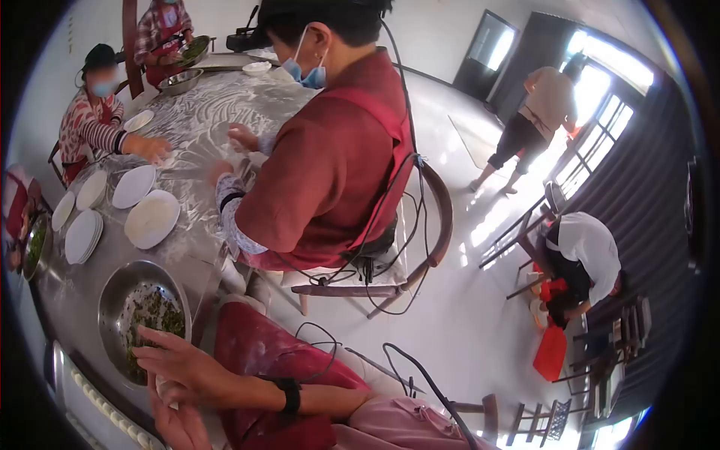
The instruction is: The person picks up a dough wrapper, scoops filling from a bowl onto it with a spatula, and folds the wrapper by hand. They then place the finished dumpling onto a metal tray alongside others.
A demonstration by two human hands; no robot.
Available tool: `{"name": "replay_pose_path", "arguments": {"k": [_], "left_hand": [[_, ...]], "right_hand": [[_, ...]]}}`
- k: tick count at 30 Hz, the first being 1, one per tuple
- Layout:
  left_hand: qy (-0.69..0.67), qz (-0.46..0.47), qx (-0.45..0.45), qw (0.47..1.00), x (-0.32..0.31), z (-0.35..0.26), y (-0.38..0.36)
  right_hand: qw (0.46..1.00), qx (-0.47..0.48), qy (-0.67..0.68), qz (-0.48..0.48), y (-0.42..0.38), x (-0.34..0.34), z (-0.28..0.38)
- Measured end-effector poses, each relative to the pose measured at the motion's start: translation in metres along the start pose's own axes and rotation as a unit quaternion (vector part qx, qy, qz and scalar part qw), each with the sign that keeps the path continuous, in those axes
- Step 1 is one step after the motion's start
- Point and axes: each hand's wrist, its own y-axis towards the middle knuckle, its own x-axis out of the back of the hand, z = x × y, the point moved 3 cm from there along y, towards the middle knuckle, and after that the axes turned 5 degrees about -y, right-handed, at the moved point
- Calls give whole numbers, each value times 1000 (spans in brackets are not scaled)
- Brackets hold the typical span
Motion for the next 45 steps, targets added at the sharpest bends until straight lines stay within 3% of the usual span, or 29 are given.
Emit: {"name": "replay_pose_path", "arguments": {"k": [2, 3, 5, 7, 8, 10, 11, 12, 15, 19, 20, 21, 23, 27, 29, 32, 35, 38, 40, 41, 42, 44, 45], "left_hand": [[-110, -7, 30, 993, -6, -2, 0], [-260, -45, 67, 962, 6, 13, -4], [-536, -116, 142, 824, 37, 55, -16], [-243, -109, 182, 947, 26, 35, -15], [-85, -95, 194, 973, 22, 26, -15], [-351, -82, 208, 909, 27, 29, -8], [-475, -74, 216, 850, 28, 33, -4], [-623, -10, 214, 753, 15, 27, 6], [-655, 9, 236, 718, -3, 22, 17], [-630, 72, 236, 736, -14, 26, 32], [-703, 75, 259, 658, -39, 12, 39], [-679, 60, 275, 678, -46, 7, 41], [-627, 28, 301, 718, -54, 4, 45], [-660, 85, 256, 701, -61, 14, 48], [-660, 119, 255, 697, -64, 15, 49], [-555, 112, 227, 793, -75, 3, 47], [-538, 92, 227, 806, -65, 15, 46], [-648, 105, 241, 715, -77, 12, 44], [-398, 43, 220, 889, -73, 8, 41], [-257, 7, 202, 945, -67, 5, 40], [-406, 16, 242, 881, -53, 19, 41], [-669, 21, 277, 690, -7, 61, 36], [-646, 56, 242, 722, -20, 51, 27]], "right_hand": [[999, 28, -25, 14, -2, 2, -2], [998, 41, -38, 20, -4, 2, -4], [991, 93, -99, 8, -10, -11, -24], [989, 94, -116, 4, -8, -5, -20], [993, 69, -100, 4, -8, -1, -14], [997, 26, -76, -13, -5, 6, 1], [997, 11, -69, -30, -4, 7, 3], [997, -4, -61, -47, -4, 11, 2], [988, 70, -136, -13, -4, 26, -1], [981, 47, -151, -109, -7, 42, 1], [979, 31, -147, -137, -7, 46, 4], [976, 16, -142, -164, -8, 52, 7], [978, 38, -164, -122, -11, 71, 10], [979, 45, -184, -77, -14, 93, 18], [977, 29, -174, -124, -15, 90, 15], [979, 23, -156, -126, -16, 88, 9], [982, 53, -134, -122, -23, 96, 12], [979, 49, -160, -115, -24, 102, 20], [976, 29, -161, -146, -23, 97, 19], [972, 16, -145, -182, -25, 89, 16], [969, 3, -124, -215, -25, 83, 17], [971, 42, -147, -185, -26, 84, 11], [974, 67, -141, -161, -23, 84, 12]]}}
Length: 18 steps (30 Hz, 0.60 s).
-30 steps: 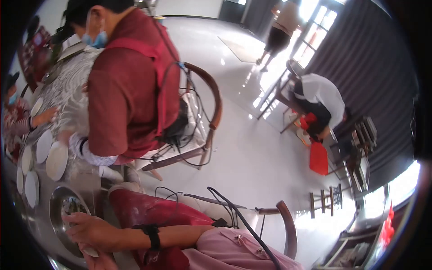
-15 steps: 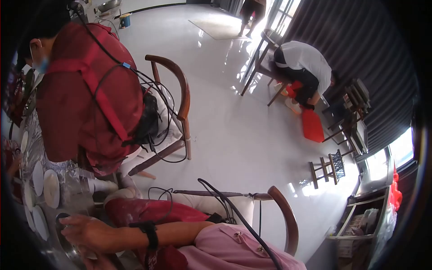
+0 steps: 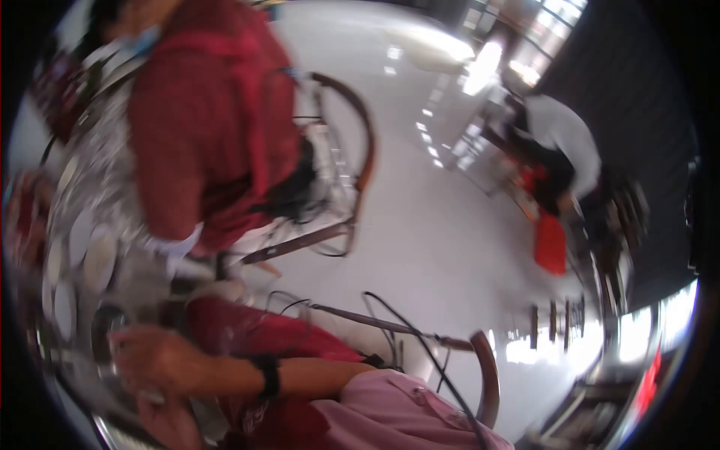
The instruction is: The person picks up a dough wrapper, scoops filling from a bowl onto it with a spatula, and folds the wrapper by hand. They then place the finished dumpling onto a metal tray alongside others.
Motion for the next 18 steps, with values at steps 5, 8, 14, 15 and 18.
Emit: {"name": "replay_pose_path", "arguments": {"k": [5, 8, 14, 15, 18], "left_hand": [[-33, 7, -73, 997, -36, 42, 6], [111, -83, -145, 980, -57, 41, 9], [43, -38, -166, 984, -47, 17, -18], [39, -41, -175, 983, -45, 15, -21], [27, -48, -191, 980, -40, 12, -29]], "right_hand": [[994, -31, -31, 103, 13, 14, 13], [985, -103, 52, 125, 20, 10, 17], [981, -122, 107, 104, 14, -27, 26], [981, -115, 108, 110, 14, -32, 26], [981, -103, 109, 121, 12, -45, 28]]}}
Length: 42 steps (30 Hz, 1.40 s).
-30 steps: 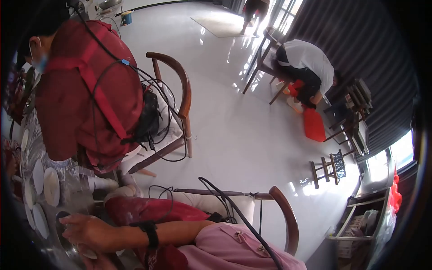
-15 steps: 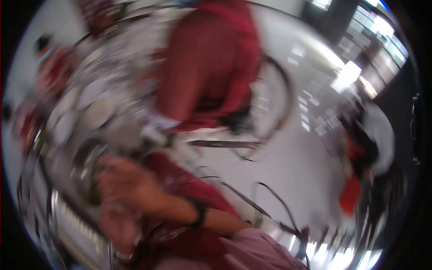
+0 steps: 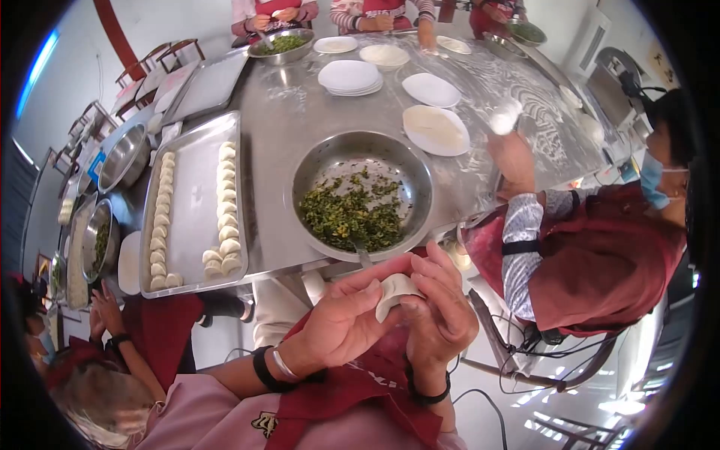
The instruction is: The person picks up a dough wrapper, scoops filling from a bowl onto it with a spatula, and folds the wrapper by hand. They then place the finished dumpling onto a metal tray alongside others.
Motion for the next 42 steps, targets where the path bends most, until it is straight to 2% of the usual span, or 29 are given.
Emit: {"name": "replay_pose_path", "arguments": {"k": [11, 14, 17, 20, 23, 26, 27, 30, 33, 37, 40, 42], "left_hand": [[-11, -33, 3, 999, -4, -9, -8], [23, -72, 4, 997, -1, -10, -6], [11, -51, 17, 998, 5, -15, -6], [37, -37, 32, 998, 8, -15, -9], [-1, -50, 35, 998, 20, -14, -12], [91, -111, 31, 989, 18, -16, -15], [90, -105, 34, 990, 20, -16, -14], [103, -179, 33, 978, 12, -13, -11], [63, -128, 46, 989, 26, -19, -14], [68, -190, 44, 978, 27, -23, -15], [136, -296, 37, 945, 6, -14, -10], [124, -293, 40, 947, 7, -13, -10]], "right_hand": [[999, 17, -10, 41, 2, -12, -6], [997, 11, 1, 79, 5, -10, -12], [995, -58, 20, 79, 8, -11, -11], [989, -51, 23, 134, 7, -9, -12], [986, 2, 35, 165, -1, -11, -27], [990, 26, 51, 128, 4, -9, -17], [991, 37, 69, 112, 1, -9, -22], [990, 65, 81, 100, -8, -7, -34], [988, 45, 92, 112, -11, -7, -36], [987, 44, 75, 131, -13, -9, -30], [983, 74, 97, 133, -15, -8, -34], [981, 77, 91, 152, -16, -8, -34]]}}
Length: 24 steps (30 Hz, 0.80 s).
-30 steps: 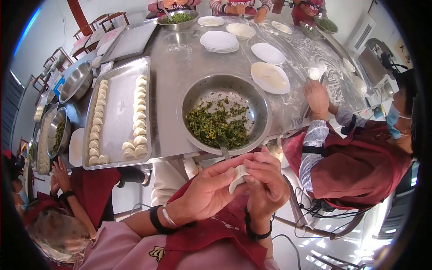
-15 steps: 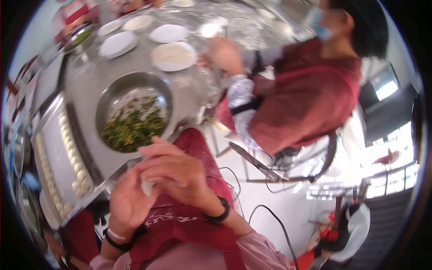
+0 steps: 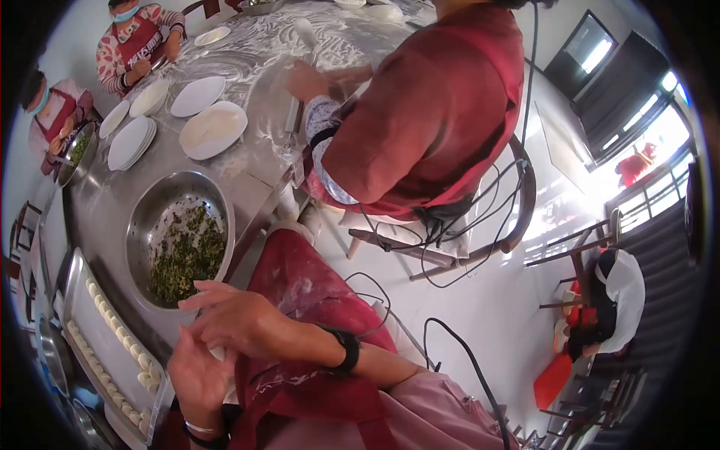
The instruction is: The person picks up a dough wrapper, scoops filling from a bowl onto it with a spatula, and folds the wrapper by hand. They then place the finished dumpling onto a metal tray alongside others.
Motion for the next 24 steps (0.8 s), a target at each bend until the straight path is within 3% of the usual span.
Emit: {"name": "replay_pose_path", "arguments": {"k": [4, 7, 16, 19, 22, 24], "left_hand": [[22, 22, 9, 999, 5, 1, 3], [-31, 53, 19, 998, 21, -4, 8], [34, -18, 1, 999, 4, 0, -1], [18, 45, 23, 999, 15, -5, 3], [13, 172, 40, 984, 21, -9, 6], [5, 193, 12, 981, 18, -2, 5]], "right_hand": [[999, 30, -27, -2, -4, 1, 0], [999, -7, -45, 6, 3, 3, 8], [999, 21, -41, 25, -7, -14, -1], [997, 16, -76, 13, -2, -4, 10], [995, 35, -92, -11, -5, -6, 7], [992, 22, -109, -66, -5, -3, 8]]}}
